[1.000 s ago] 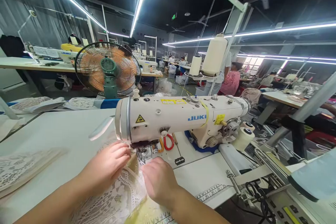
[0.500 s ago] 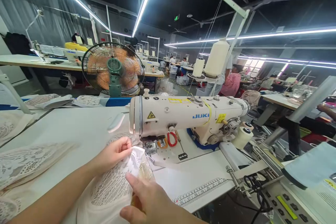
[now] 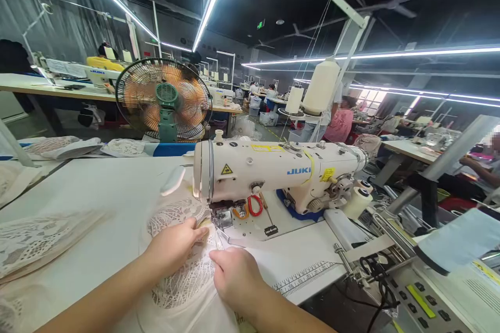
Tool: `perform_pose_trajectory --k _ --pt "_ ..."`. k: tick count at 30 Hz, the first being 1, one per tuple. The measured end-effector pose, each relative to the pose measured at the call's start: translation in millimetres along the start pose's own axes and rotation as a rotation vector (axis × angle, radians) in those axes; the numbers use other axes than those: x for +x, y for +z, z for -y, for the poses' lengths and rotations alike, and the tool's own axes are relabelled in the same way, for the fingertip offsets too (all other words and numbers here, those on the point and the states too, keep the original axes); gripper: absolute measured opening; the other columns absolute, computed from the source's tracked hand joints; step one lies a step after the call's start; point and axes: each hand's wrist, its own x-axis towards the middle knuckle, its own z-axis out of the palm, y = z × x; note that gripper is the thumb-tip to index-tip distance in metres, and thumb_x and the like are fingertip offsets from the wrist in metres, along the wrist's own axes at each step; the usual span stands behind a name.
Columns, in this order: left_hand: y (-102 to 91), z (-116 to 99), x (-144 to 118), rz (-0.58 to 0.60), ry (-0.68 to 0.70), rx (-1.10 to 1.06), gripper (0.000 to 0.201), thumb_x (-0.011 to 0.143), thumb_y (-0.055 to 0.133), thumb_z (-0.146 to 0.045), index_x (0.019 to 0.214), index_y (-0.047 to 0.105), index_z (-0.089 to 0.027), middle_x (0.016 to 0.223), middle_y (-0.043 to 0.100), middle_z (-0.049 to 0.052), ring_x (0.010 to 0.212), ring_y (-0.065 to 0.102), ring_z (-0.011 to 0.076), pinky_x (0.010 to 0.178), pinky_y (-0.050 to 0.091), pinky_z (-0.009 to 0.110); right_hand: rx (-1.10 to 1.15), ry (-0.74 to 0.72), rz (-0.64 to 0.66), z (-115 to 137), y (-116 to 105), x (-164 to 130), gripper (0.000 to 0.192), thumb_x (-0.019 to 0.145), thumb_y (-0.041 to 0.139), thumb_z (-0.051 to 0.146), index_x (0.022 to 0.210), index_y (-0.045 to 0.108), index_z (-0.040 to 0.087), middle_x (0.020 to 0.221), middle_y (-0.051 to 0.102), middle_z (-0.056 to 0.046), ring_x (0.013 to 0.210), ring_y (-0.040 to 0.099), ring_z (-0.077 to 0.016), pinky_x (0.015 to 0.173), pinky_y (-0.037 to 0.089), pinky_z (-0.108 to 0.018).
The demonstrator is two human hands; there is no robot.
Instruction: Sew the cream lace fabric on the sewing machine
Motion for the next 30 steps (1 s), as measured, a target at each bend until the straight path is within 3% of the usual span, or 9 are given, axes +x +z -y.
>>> perform_pose_trajectory --k 6,9,16,23,30 --pt "3.9 -6.1 6.8 -0.013 0.032 0.06 0.037 0.078 0.043 -0.005 0.108 0.062 -0.018 0.092 0.057 0.009 0.07 0.063 0.0283 0.054 0.041 0.032 -0.046 -0.03 -0.001 -10.4 1.4 7.7 0.015 0.072 0.044 0.012 0.068 0.056 0.019 0.054 0.042 0.001 0.051 0.035 -0.0128 0.047 0.021 -0.026" --pt "3.3 -8.8 8.3 -0.008 0.02 0.062 0.037 0.082 0.039 -0.006 0.111 0.061 -0.015 0.095 0.058 0.012 0.073 0.065 0.0299 0.055 0.041 0.034 -0.034 -0.024 0.01 -14.5 2.7 11.3 0.016 0.072 0.045 0.012 0.072 0.059 0.019 0.055 0.044 0.001 0.051 0.035 -0.0126 0.047 0.021 -0.025" --pt "5.8 -8.6 10.8 -0.025 0.002 0.015 0.032 0.089 0.034 -0.011 0.107 0.06 -0.017 0.095 0.058 0.01 0.077 0.065 0.0284 0.053 0.038 0.033 -0.049 0.035 0.141 -12.1 -3.5 16.3 0.01 0.069 0.045 0.011 0.064 0.044 0.019 0.055 0.033 0.002 0.052 0.025 -0.0127 0.048 0.018 -0.027" --pt "3.1 -9.3 9.5 -0.016 -0.009 0.023 0.03 0.093 0.032 -0.016 0.096 0.061 -0.018 0.093 0.059 0.008 0.076 0.064 0.025 0.053 0.034 0.032 -0.027 0.152 0.3 -5.1 -13.9 20.0 0.014 0.073 0.046 0.01 0.066 0.036 0.019 0.059 0.03 0.002 0.056 0.024 -0.0118 0.052 0.016 -0.028" --pt "2.9 -9.8 11.4 -0.009 -0.023 -0.004 0.033 0.095 0.028 -0.018 0.097 0.061 -0.017 0.094 0.059 0.008 0.079 0.064 0.0256 0.055 0.038 0.033 -0.035 0.2 0.375 -2.3 -20.2 24.3 0.009 0.077 0.045 0.011 0.073 0.046 0.018 0.064 0.033 0.002 0.062 0.026 -0.0118 0.055 0.018 -0.027"
